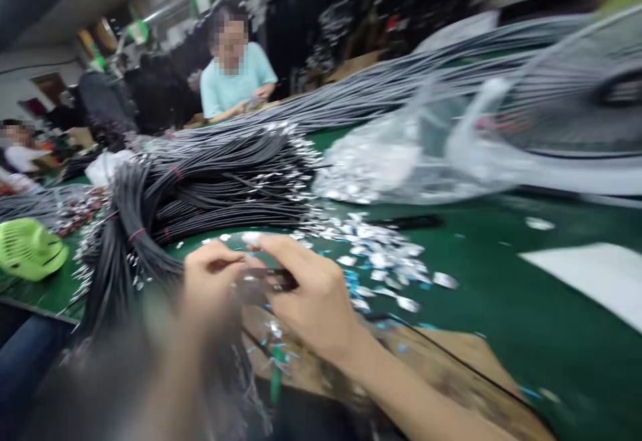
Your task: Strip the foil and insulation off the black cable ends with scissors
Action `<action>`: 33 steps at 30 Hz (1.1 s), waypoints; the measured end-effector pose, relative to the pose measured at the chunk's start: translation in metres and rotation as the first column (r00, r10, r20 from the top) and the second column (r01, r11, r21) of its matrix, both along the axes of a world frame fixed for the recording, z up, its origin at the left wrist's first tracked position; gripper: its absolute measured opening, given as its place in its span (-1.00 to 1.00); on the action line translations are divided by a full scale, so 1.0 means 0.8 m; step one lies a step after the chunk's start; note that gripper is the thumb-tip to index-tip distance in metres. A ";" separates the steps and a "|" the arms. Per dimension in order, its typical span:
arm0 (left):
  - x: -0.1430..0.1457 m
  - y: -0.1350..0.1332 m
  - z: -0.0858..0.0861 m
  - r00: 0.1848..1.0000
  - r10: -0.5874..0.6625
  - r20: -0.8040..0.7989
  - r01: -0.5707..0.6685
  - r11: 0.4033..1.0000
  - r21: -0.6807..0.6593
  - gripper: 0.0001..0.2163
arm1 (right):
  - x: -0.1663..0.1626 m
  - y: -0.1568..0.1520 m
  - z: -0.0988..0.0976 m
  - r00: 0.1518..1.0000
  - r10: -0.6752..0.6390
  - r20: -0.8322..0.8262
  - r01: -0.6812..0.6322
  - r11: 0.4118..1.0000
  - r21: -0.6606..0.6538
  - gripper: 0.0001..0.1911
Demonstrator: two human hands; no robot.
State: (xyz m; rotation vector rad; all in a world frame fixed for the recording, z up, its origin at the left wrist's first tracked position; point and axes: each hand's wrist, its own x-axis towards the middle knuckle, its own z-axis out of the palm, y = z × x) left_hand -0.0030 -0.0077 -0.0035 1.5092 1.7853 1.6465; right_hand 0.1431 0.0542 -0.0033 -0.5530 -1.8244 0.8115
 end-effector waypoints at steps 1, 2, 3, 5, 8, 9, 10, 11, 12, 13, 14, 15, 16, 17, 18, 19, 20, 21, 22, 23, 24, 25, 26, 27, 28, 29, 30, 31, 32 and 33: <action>0.002 -0.001 -0.001 0.999 0.039 0.016 -0.040 0.997 0.062 -0.97 | -0.004 -0.001 0.007 0.997 -0.073 -0.020 0.073 0.997 -0.032 -0.87; 0.002 -0.003 -0.002 0.998 0.065 0.014 -0.067 0.989 0.133 -0.96 | -0.007 0.000 0.012 0.996 -0.092 -0.009 0.091 0.992 -0.091 -0.83; 0.002 -0.005 -0.003 0.995 0.097 -0.005 -0.095 0.979 0.180 -0.96 | -0.009 0.001 0.016 0.996 -0.084 -0.003 0.083 0.987 -0.138 -0.76; 0.000 -0.008 -0.003 0.984 0.163 -0.066 -0.145 0.963 0.226 -0.96 | -0.011 0.003 0.019 0.998 -0.028 0.058 0.037 0.985 -0.170 -0.68; -0.003 -0.013 -0.005 0.961 0.239 -0.140 -0.189 0.935 0.301 -0.95 | -0.011 0.002 0.020 0.994 0.010 0.113 0.004 0.993 -0.119 -0.77; -0.004 -0.014 -0.007 0.955 0.252 -0.159 -0.192 0.927 0.322 -0.94 | -0.011 0.002 0.021 0.993 0.019 0.119 -0.006 0.994 -0.105 -0.79; -0.004 -0.016 -0.008 0.950 0.260 -0.172 -0.191 0.922 0.336 -0.93 | -0.011 0.001 0.021 0.992 0.035 0.119 -0.024 0.995 -0.095 -0.81; -0.005 -0.017 -0.010 0.947 0.263 -0.184 -0.189 0.920 0.344 -0.93 | -0.012 0.000 0.021 0.992 0.056 0.113 -0.046 0.995 -0.084 -0.82; -0.005 -0.018 -0.012 0.945 0.265 -0.191 -0.189 0.920 0.343 -0.92 | -0.012 -0.001 0.021 0.991 0.079 0.106 -0.071 0.995 -0.074 -0.83; -0.005 -0.019 -0.014 0.944 0.268 -0.193 -0.191 0.921 0.340 -0.92 | -0.012 -0.001 0.020 0.989 0.101 0.103 -0.095 0.993 -0.065 -0.83; -0.004 -0.020 -0.015 0.945 0.266 -0.190 -0.193 0.923 0.332 -0.92 | -0.012 -0.001 0.020 0.987 0.120 0.105 -0.114 0.992 -0.056 -0.82; -0.004 -0.020 -0.016 0.949 0.258 -0.184 -0.190 0.928 0.322 -0.92 | -0.012 -0.001 0.020 0.985 0.131 0.110 -0.126 0.991 -0.049 -0.81; -0.004 -0.020 -0.016 0.954 0.247 -0.173 -0.184 0.932 0.313 -0.92 | -0.012 0.000 0.019 0.984 0.136 0.114 -0.131 0.990 -0.043 -0.80; -0.004 -0.020 -0.017 0.960 0.231 -0.159 -0.176 0.938 0.299 -0.93 | -0.012 0.000 0.019 0.984 0.137 0.117 -0.133 0.990 -0.039 -0.79; -0.003 -0.021 -0.017 0.966 0.214 -0.144 -0.166 0.944 0.286 -0.94 | -0.012 0.000 0.019 0.983 0.138 0.119 -0.134 0.990 -0.037 -0.79; -0.003 -0.021 -0.016 0.972 0.196 -0.133 -0.155 0.950 0.271 -0.94 | -0.012 0.000 0.019 0.983 0.140 0.120 -0.137 0.990 -0.039 -0.79; -0.003 -0.021 -0.016 0.975 0.183 -0.125 -0.146 0.955 0.258 -0.94 | -0.012 0.000 0.019 0.983 0.143 0.119 -0.138 0.989 -0.043 -0.79; -0.003 -0.021 -0.015 0.977 0.177 -0.119 -0.143 0.958 0.249 -0.94 | -0.011 0.000 0.019 0.982 0.145 0.119 -0.140 0.989 -0.050 -0.79; -0.002 -0.021 -0.015 0.978 0.174 -0.117 -0.142 0.960 0.242 -0.93 | -0.011 0.000 0.020 0.982 0.148 0.118 -0.142 0.988 -0.057 -0.79; -0.002 -0.021 -0.014 0.978 0.171 -0.119 -0.139 0.962 0.236 -0.93 | -0.011 0.000 0.021 0.982 0.149 0.117 -0.142 0.988 -0.065 -0.79; -0.001 -0.021 -0.013 0.977 0.170 -0.125 -0.137 0.961 0.240 -0.93 | -0.011 0.000 0.021 0.982 0.148 0.117 -0.141 0.988 -0.070 -0.79; 0.000 -0.021 -0.012 0.975 0.173 -0.136 -0.136 0.959 0.249 -0.93 | -0.011 0.000 0.021 0.982 0.146 0.121 -0.138 0.988 -0.076 -0.79; 0.000 -0.021 -0.012 0.972 0.182 -0.150 -0.137 0.954 0.267 -0.93 | -0.011 -0.001 0.022 0.981 0.145 0.128 -0.135 0.988 -0.080 -0.79; 0.001 -0.021 -0.011 0.968 0.187 -0.167 -0.135 0.950 0.282 -0.92 | -0.011 -0.001 0.022 0.980 0.144 0.135 -0.133 0.987 -0.085 -0.79; 0.001 -0.021 -0.010 0.964 0.193 -0.181 -0.134 0.946 0.296 -0.91 | -0.011 -0.001 0.022 0.980 0.144 0.139 -0.132 0.987 -0.088 -0.78; 0.001 -0.020 -0.010 0.961 0.198 -0.192 -0.134 0.943 0.305 -0.89 | -0.011 -0.001 0.022 0.980 0.146 0.137 -0.134 0.987 -0.091 -0.78; 0.001 -0.020 -0.010 0.958 0.204 -0.200 -0.136 0.941 0.308 -0.87 | -0.011 -0.001 0.022 0.980 0.150 0.131 -0.138 0.986 -0.093 -0.78; 0.001 -0.020 -0.011 0.957 0.206 -0.203 -0.138 0.942 0.307 -0.86 | -0.011 -0.001 0.022 0.980 0.156 0.123 -0.144 0.985 -0.095 -0.78; 0.001 -0.020 -0.011 0.957 0.209 -0.200 -0.142 0.941 0.307 -0.84 | -0.011 -0.001 0.022 0.981 0.159 0.114 -0.148 0.984 -0.095 -0.78; 0.001 -0.020 -0.012 0.957 0.214 -0.195 -0.147 0.939 0.312 -0.83 | -0.010 -0.001 0.022 0.981 0.161 0.109 -0.151 0.984 -0.095 -0.78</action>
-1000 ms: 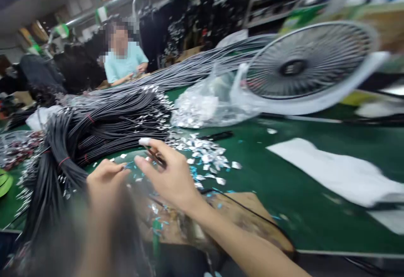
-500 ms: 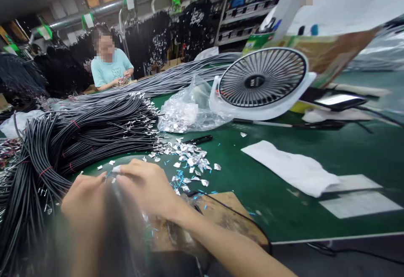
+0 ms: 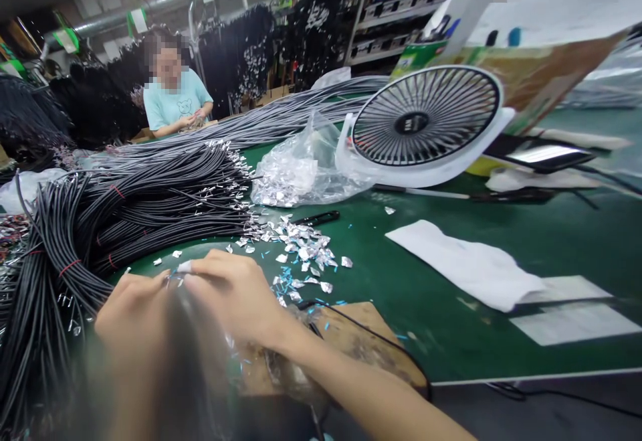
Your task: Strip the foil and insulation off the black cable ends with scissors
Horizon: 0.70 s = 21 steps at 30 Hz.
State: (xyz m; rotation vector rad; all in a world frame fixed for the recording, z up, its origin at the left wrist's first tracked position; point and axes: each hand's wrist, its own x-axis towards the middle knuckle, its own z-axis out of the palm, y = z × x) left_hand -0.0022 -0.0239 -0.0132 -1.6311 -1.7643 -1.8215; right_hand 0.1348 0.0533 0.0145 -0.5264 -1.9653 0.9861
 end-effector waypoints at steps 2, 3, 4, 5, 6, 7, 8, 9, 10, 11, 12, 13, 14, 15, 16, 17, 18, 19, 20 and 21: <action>0.000 0.000 -0.001 1.000 0.003 0.004 -0.003 1.000 0.009 -0.81 | 0.000 0.000 0.000 1.000 -0.001 0.001 0.001 1.000 -0.006 -0.79; 0.000 0.000 -0.001 1.000 0.002 0.004 -0.002 1.000 0.012 -0.81 | 0.000 0.000 0.000 1.000 -0.004 0.002 0.004 1.000 -0.012 -0.79; 0.000 0.000 0.000 1.000 0.001 -0.001 -0.001 1.000 0.014 -0.81 | 0.000 0.000 0.000 1.000 -0.007 0.002 0.007 1.000 -0.018 -0.79; 0.001 0.000 0.000 1.000 0.002 -0.009 -0.002 1.000 0.015 -0.81 | 0.000 0.000 0.000 1.000 -0.007 0.001 0.007 1.000 -0.023 -0.79; 0.001 0.000 0.001 1.000 0.002 -0.016 -0.002 1.000 0.015 -0.81 | 0.000 -0.001 0.000 1.000 -0.006 -0.002 0.006 1.000 -0.028 -0.79; 0.001 0.000 0.002 1.000 0.003 -0.022 -0.002 1.000 0.019 -0.80 | 0.000 -0.001 0.000 1.000 -0.003 -0.005 0.003 0.999 -0.032 -0.78; 0.001 0.000 0.002 1.000 0.003 -0.026 -0.002 1.000 0.025 -0.80 | 0.000 -0.001 0.000 1.000 0.001 -0.005 -0.001 0.999 -0.038 -0.78; 0.001 0.001 0.003 1.000 0.001 -0.027 -0.001 1.000 0.027 -0.80 | 0.000 -0.001 0.001 1.000 0.005 -0.003 -0.006 0.999 -0.046 -0.78; 0.001 0.001 0.003 1.000 0.000 -0.028 0.000 1.000 0.031 -0.79 | -0.001 0.000 0.001 1.000 0.010 0.001 -0.010 0.998 -0.055 -0.78; 0.001 0.001 0.002 1.000 -0.002 -0.030 0.003 0.999 0.033 -0.79 | -0.001 0.000 0.002 1.000 0.014 0.008 -0.013 0.998 -0.064 -0.78; 0.001 0.001 0.002 0.999 -0.004 -0.033 0.006 0.999 0.037 -0.79 | -0.001 0.000 0.002 1.000 0.015 0.017 -0.014 0.997 -0.070 -0.77; 0.002 0.002 0.002 0.999 -0.006 -0.037 0.008 0.999 0.040 -0.79 | -0.001 0.000 0.003 1.000 0.015 0.024 -0.013 0.997 -0.070 -0.76; 0.002 0.002 0.002 0.999 -0.007 -0.043 0.008 0.999 0.041 -0.78 | -0.001 0.000 0.004 1.000 0.012 0.028 -0.010 0.998 -0.067 -0.75; 0.002 0.002 0.002 0.999 -0.005 -0.053 0.007 0.999 0.044 -0.78 | -0.001 0.000 0.004 1.000 0.006 0.027 -0.005 0.998 -0.061 -0.74; 0.002 0.002 0.003 0.998 -0.001 -0.066 0.004 0.999 0.048 -0.79 | -0.001 0.000 0.005 1.000 0.000 0.022 0.001 0.999 -0.052 -0.74; 0.003 0.002 0.004 0.997 0.005 -0.081 -0.001 0.999 0.053 -0.79 | -0.001 0.000 0.005 1.000 -0.007 0.016 0.007 0.999 -0.045 -0.74; 0.003 0.002 0.005 0.995 0.012 -0.098 -0.006 0.998 0.059 -0.80 | -0.001 0.000 0.005 1.000 -0.012 0.011 0.013 0.999 -0.039 -0.75; 0.004 0.003 0.006 0.993 0.017 -0.114 -0.009 0.998 0.066 -0.80 | -0.001 0.000 0.005 1.000 -0.016 0.009 0.016 0.999 -0.035 -0.76; 0.004 0.003 0.007 0.992 0.021 -0.125 -0.012 0.997 0.070 -0.81 | -0.001 -0.001 0.005 1.000 -0.018 0.011 0.018 0.999 -0.032 -0.76; 0.004 0.004 0.007 0.991 0.026 -0.129 -0.016 0.997 0.076 -0.81 | -0.001 -0.001 0.005 1.000 -0.019 0.012 0.019 0.999 -0.030 -0.76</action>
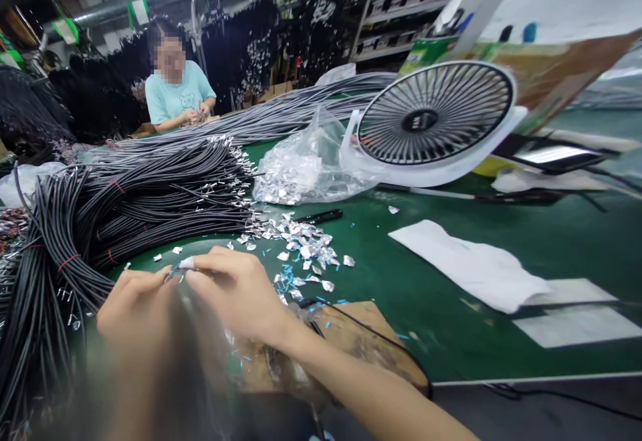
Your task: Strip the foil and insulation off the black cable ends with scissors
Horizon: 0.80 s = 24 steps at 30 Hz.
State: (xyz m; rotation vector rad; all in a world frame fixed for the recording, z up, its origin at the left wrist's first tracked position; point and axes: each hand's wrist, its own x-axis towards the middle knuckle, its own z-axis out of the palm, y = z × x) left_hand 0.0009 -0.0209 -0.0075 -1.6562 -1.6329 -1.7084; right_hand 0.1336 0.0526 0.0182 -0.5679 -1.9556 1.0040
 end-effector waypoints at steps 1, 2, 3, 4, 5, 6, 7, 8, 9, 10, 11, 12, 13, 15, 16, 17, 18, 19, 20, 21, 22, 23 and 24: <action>0.000 0.001 0.000 1.000 0.002 0.000 -0.002 1.000 0.002 -0.81 | 0.000 0.000 0.000 1.000 0.000 0.001 0.000 1.000 0.002 -0.76; 0.000 0.001 0.000 1.000 0.002 0.001 -0.002 1.000 0.003 -0.81 | 0.000 0.000 0.000 1.000 0.000 0.000 0.000 1.000 0.005 -0.76; 0.000 0.002 0.000 1.000 0.003 0.003 -0.003 1.000 0.004 -0.81 | 0.000 0.000 -0.001 1.000 -0.001 -0.002 0.001 1.000 0.008 -0.77; -0.001 0.002 0.000 1.000 0.003 0.003 -0.003 1.000 0.004 -0.81 | 0.000 0.000 -0.001 1.000 -0.004 -0.004 0.005 1.000 0.012 -0.77; -0.001 0.002 -0.001 1.000 0.002 0.001 -0.002 1.000 0.004 -0.81 | 0.000 0.000 -0.001 1.000 -0.008 -0.003 0.008 1.000 0.017 -0.77; -0.001 0.002 -0.001 1.000 0.002 -0.001 -0.002 1.000 0.003 -0.81 | 0.000 0.000 -0.001 1.000 -0.013 -0.002 0.013 1.000 0.022 -0.78; -0.001 0.001 -0.001 1.000 0.004 -0.004 -0.004 1.000 0.001 -0.81 | 0.000 0.000 -0.001 1.000 -0.017 -0.001 0.017 0.999 0.027 -0.78; 0.000 0.001 -0.001 1.000 0.012 -0.006 -0.012 1.000 0.003 -0.82 | 0.000 0.000 -0.001 1.000 -0.020 -0.002 0.020 0.999 0.030 -0.78; 0.000 0.000 0.000 1.000 0.020 -0.008 -0.020 1.000 0.003 -0.82 | 0.001 -0.001 -0.001 1.000 -0.020 -0.006 0.020 0.999 0.034 -0.79; 0.001 -0.001 0.000 0.999 0.030 -0.012 -0.030 1.000 0.003 -0.85 | 0.001 -0.001 -0.001 1.000 -0.017 -0.013 0.017 0.999 0.037 -0.79; 0.001 -0.002 0.001 0.999 0.040 -0.016 -0.040 0.999 0.003 -0.88 | 0.001 -0.001 -0.001 1.000 -0.013 -0.023 0.014 0.999 0.039 -0.80; 0.001 -0.002 0.001 0.999 0.043 -0.023 -0.043 0.999 0.002 -0.91 | 0.001 -0.001 -0.002 0.999 -0.008 -0.032 0.009 0.999 0.041 -0.80; 0.001 -0.003 0.001 0.999 0.042 -0.031 -0.042 0.999 0.006 -0.94 | 0.002 -0.001 -0.002 0.999 -0.003 -0.039 0.005 0.999 0.043 -0.80; 0.002 -0.003 0.002 0.999 0.033 -0.041 -0.032 0.999 0.014 -0.94 | 0.002 -0.002 -0.002 0.999 0.003 -0.050 -0.001 0.999 0.044 -0.80; 0.002 -0.004 0.002 0.999 0.027 -0.038 -0.027 0.999 0.020 -0.94 | 0.002 -0.002 -0.003 0.998 0.006 -0.055 -0.004 0.999 0.043 -0.80; 0.002 -0.004 0.003 0.999 0.023 -0.029 -0.022 0.999 0.028 -0.94 | 0.002 -0.002 -0.003 0.998 0.010 -0.059 -0.008 0.999 0.040 -0.80; 0.003 -0.005 0.004 1.000 0.017 -0.014 -0.016 1.000 0.027 -0.94 | 0.002 -0.002 -0.003 0.998 0.014 -0.062 -0.011 0.999 0.037 -0.80; 0.003 -0.006 0.005 1.000 0.009 0.007 -0.009 1.000 0.011 -0.93 | 0.003 -0.002 -0.003 0.998 0.017 -0.065 -0.014 0.999 0.035 -0.80; 0.004 -0.008 0.006 1.000 -0.001 0.030 0.001 1.000 -0.012 -0.93 | 0.003 -0.002 -0.003 0.998 0.019 -0.066 -0.017 0.999 0.034 -0.80; 0.005 -0.010 0.007 0.998 -0.007 0.055 0.009 0.999 -0.035 -0.93 | 0.003 -0.002 -0.002 0.998 0.019 -0.066 -0.017 0.999 0.034 -0.79; 0.005 -0.011 0.009 0.997 -0.008 0.077 0.013 0.998 -0.063 -0.93 | 0.003 -0.002 -0.002 0.998 0.018 -0.065 -0.015 0.999 0.034 -0.79; 0.006 -0.012 0.009 0.996 -0.011 0.092 0.018 0.996 -0.083 -0.92 | 0.003 -0.002 -0.002 0.998 0.015 -0.063 -0.013 0.999 0.034 -0.79; 0.006 -0.012 0.010 0.995 -0.009 0.101 0.019 0.995 -0.094 -0.93 | 0.003 -0.002 -0.002 0.998 0.012 -0.060 -0.010 0.999 0.036 -0.79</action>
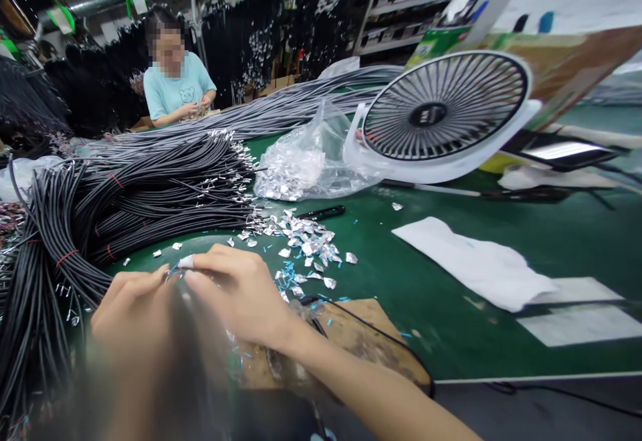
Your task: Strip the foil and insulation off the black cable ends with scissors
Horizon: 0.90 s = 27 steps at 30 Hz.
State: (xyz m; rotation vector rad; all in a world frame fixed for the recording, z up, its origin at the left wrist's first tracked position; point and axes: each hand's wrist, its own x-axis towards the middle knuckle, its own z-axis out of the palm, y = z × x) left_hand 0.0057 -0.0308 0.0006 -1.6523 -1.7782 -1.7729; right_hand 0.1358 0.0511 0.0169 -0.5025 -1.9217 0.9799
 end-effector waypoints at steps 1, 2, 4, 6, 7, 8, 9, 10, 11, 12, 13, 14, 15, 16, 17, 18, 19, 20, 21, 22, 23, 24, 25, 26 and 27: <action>0.000 0.000 0.000 1.000 0.004 0.004 -0.004 1.000 0.007 -0.93 | 0.000 0.000 0.000 1.000 -0.004 0.003 0.004 1.000 0.002 -0.79; 0.000 0.000 0.001 1.000 0.005 0.009 -0.005 1.000 0.014 -0.93 | 0.000 0.000 0.000 1.000 -0.007 0.006 0.007 1.000 0.004 -0.79; 0.000 0.002 0.002 1.000 0.004 0.029 -0.005 1.000 0.015 -0.93 | -0.001 -0.001 0.000 1.000 -0.010 0.007 0.010 1.000 0.007 -0.80; 0.000 0.003 0.003 0.998 0.008 0.059 -0.010 1.000 0.023 -0.90 | -0.001 -0.001 0.000 1.000 -0.005 0.002 0.005 1.000 0.000 -0.80; 0.000 0.003 0.003 0.998 0.004 0.070 -0.005 1.000 0.016 -0.89 | -0.001 0.000 0.000 1.000 -0.001 0.000 0.001 1.000 -0.005 -0.80; 0.000 0.003 0.003 0.997 0.000 0.075 -0.001 1.000 0.008 -0.88 | -0.001 0.000 0.000 1.000 0.002 -0.001 -0.002 1.000 -0.011 -0.79; 0.000 0.003 0.003 0.997 0.000 0.077 0.000 1.000 0.007 -0.88 | -0.001 0.000 0.001 1.000 0.006 0.001 -0.006 1.000 -0.018 -0.79; 0.000 0.003 0.003 0.997 0.001 0.073 -0.001 1.000 0.008 -0.88 | -0.001 0.000 0.001 1.000 0.010 0.005 -0.010 1.000 -0.022 -0.79; 0.000 0.004 0.002 0.998 0.002 0.062 -0.003 1.000 0.012 -0.89 | -0.001 0.001 0.001 1.000 0.013 0.011 -0.013 1.000 -0.026 -0.79; 0.000 0.004 0.000 0.999 0.007 0.043 -0.009 1.000 0.025 -0.90 | -0.001 0.001 0.001 1.000 0.014 0.016 -0.013 1.000 -0.028 -0.79; -0.001 0.005 -0.001 1.000 0.013 0.012 -0.013 0.999 0.047 -0.91 | -0.001 0.001 0.001 1.000 0.014 0.020 -0.013 0.999 -0.030 -0.79; -0.001 0.006 -0.003 0.999 0.021 -0.029 -0.019 0.997 0.071 -0.92 | -0.001 0.001 0.001 1.000 0.011 0.022 -0.010 1.000 -0.029 -0.79; -0.001 0.007 -0.004 0.997 0.037 -0.071 -0.030 0.995 0.091 -0.92 | -0.001 0.001 0.001 1.000 0.002 0.018 -0.002 1.000 -0.025 -0.79; -0.002 0.008 -0.005 0.993 0.052 -0.104 -0.042 0.994 0.100 -0.89 | -0.001 0.001 0.000 1.000 -0.011 0.012 0.011 1.000 -0.020 -0.79; -0.003 0.008 -0.006 0.990 0.068 -0.122 -0.055 0.993 0.108 -0.87 | -0.001 0.000 0.000 1.000 -0.027 0.004 0.027 1.000 -0.013 -0.80; -0.003 0.009 -0.006 0.989 0.082 -0.126 -0.068 0.991 0.112 -0.85 | -0.001 0.000 -0.001 0.999 -0.045 -0.006 0.045 0.999 -0.003 -0.80; -0.004 0.009 -0.006 0.988 0.090 -0.125 -0.076 0.991 0.112 -0.85 | -0.001 -0.001 -0.001 0.998 -0.063 -0.014 0.063 0.998 0.007 -0.80; -0.005 0.009 -0.005 0.987 0.090 -0.130 -0.076 0.991 0.109 -0.85 | -0.001 -0.001 -0.002 0.997 -0.081 -0.021 0.081 0.997 0.017 -0.80; -0.007 0.009 -0.005 0.986 0.082 -0.142 -0.068 0.992 0.105 -0.86 | -0.001 -0.002 -0.002 0.995 -0.095 -0.027 0.096 0.995 0.027 -0.80; -0.008 0.009 -0.004 0.984 0.074 -0.162 -0.058 0.993 0.105 -0.86 | -0.001 -0.002 -0.003 0.994 -0.106 -0.031 0.107 0.994 0.037 -0.80; -0.010 0.008 -0.004 0.980 0.068 -0.185 -0.049 0.993 0.103 -0.86 | 0.000 -0.003 -0.003 0.993 -0.114 -0.036 0.116 0.992 0.047 -0.80; -0.012 0.008 -0.005 0.975 0.062 -0.212 -0.042 0.994 0.097 -0.86 | 0.000 -0.003 -0.003 0.992 -0.119 -0.039 0.121 0.991 0.057 -0.80; -0.013 0.008 -0.006 0.969 0.058 -0.238 -0.038 0.996 0.085 -0.87 | 0.000 -0.003 -0.003 0.992 -0.122 -0.041 0.124 0.990 0.067 -0.80; -0.014 0.008 -0.007 0.963 0.058 -0.263 -0.041 0.997 0.069 -0.88 | 0.001 -0.003 -0.003 0.991 -0.123 -0.043 0.126 0.989 0.077 -0.80; -0.016 0.008 -0.009 0.957 0.065 -0.283 -0.052 0.997 0.054 -0.88 | 0.001 -0.003 -0.003 0.991 -0.123 -0.044 0.127 0.988 0.086 -0.80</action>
